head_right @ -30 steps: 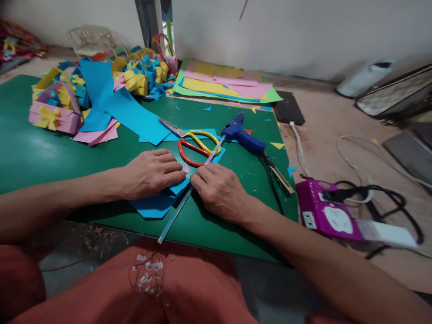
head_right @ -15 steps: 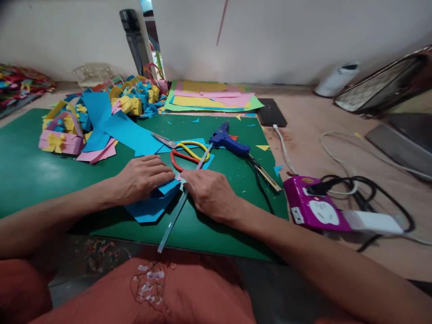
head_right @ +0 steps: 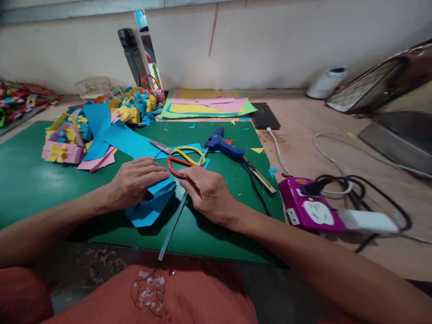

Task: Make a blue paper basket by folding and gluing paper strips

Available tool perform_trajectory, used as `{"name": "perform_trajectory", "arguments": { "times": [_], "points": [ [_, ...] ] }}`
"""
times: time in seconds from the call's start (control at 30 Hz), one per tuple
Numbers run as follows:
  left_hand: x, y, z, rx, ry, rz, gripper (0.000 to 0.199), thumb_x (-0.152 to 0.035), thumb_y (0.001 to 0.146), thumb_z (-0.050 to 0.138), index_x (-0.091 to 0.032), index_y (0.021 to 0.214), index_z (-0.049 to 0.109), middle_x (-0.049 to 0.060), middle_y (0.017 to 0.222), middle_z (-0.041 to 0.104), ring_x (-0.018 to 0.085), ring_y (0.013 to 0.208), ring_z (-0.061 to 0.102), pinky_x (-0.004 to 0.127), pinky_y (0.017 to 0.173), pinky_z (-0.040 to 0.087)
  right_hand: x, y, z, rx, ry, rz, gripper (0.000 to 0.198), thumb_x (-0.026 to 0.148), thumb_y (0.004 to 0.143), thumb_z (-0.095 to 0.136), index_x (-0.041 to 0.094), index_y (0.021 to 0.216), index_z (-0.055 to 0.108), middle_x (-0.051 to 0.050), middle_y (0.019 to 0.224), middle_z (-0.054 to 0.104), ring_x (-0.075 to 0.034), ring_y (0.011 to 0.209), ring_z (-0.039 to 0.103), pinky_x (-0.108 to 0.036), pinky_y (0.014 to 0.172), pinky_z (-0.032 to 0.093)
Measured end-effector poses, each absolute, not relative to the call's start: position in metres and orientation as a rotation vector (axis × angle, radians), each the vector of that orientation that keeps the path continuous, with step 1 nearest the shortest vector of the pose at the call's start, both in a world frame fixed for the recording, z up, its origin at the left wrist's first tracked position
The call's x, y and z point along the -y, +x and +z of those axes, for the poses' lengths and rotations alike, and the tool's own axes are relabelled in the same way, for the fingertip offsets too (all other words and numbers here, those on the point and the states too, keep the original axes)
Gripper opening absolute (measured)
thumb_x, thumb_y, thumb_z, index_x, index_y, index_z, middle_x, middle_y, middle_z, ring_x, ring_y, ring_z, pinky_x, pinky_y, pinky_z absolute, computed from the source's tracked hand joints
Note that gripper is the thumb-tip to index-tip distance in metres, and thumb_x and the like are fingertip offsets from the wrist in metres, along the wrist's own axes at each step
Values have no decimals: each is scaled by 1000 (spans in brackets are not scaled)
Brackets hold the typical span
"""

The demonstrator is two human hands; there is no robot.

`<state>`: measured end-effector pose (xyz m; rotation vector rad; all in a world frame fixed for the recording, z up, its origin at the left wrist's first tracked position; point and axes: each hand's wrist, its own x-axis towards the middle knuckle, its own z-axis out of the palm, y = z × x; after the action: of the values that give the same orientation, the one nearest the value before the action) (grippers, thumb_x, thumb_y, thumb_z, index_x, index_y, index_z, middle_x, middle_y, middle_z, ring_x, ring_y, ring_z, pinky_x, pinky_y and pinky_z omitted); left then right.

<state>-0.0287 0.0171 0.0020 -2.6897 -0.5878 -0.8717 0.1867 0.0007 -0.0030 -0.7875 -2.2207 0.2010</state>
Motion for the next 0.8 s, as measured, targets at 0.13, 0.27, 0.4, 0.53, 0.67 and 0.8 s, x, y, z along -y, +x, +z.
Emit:
{"name": "perform_trajectory", "arguments": {
  "times": [0.13, 0.27, 0.4, 0.53, 0.67, 0.8],
  "points": [
    [-17, -28, 1, 585, -2689, -889, 21, -10, 80, 40, -12, 92, 57, 10, 86, 70, 17, 77, 65, 31, 69, 52, 2, 187, -4, 2241, -737, 165, 16, 19, 88, 48, 15, 100, 57, -8, 88, 69, -16, 81, 65, -28, 70, 51],
    [-15, -27, 1, 595, -2696, -874, 22, -9, 75, 40, -12, 89, 57, 9, 84, 70, 18, 74, 65, 32, 66, 53, 4, 187, -4, 2296, -687, 79, 16, 21, 87, 49, 14, 101, 56, -9, 89, 68, -18, 83, 64, -30, 72, 52],
    [-14, -25, 3, 573, -2705, -892, 25, -7, 70, 39, -13, 87, 57, 9, 84, 71, 18, 73, 66, 33, 65, 53, 4, 187, -4, 2334, -660, 5, 18, 21, 87, 50, 11, 101, 56, -10, 87, 68, -19, 80, 64, -31, 69, 53],
    [-12, -24, 4, 578, -2763, -929, 31, -6, 67, 38, -13, 90, 57, 9, 85, 71, 18, 74, 66, 33, 66, 54, 4, 187, -4, 2308, -638, 17, 18, 22, 88, 50, 12, 102, 56, -10, 89, 69, -18, 83, 65, -31, 72, 53],
    [-12, -26, 2, 605, -2903, -1024, 36, -4, 66, 37, -13, 94, 58, 9, 90, 70, 17, 83, 65, 32, 72, 54, 6, 186, -1, 2257, -599, 111, 18, 22, 90, 48, 11, 102, 56, -10, 92, 69, -16, 87, 65, -27, 76, 52],
    [-12, -28, 3, 599, -2993, -1012, 35, -2, 65, 38, -13, 91, 59, 9, 92, 69, 17, 87, 63, 31, 73, 53, 7, 186, 1, 2233, -621, 176, 16, 19, 90, 46, 11, 99, 57, -8, 88, 70, -13, 83, 66, -23, 73, 52]
  ]
}}
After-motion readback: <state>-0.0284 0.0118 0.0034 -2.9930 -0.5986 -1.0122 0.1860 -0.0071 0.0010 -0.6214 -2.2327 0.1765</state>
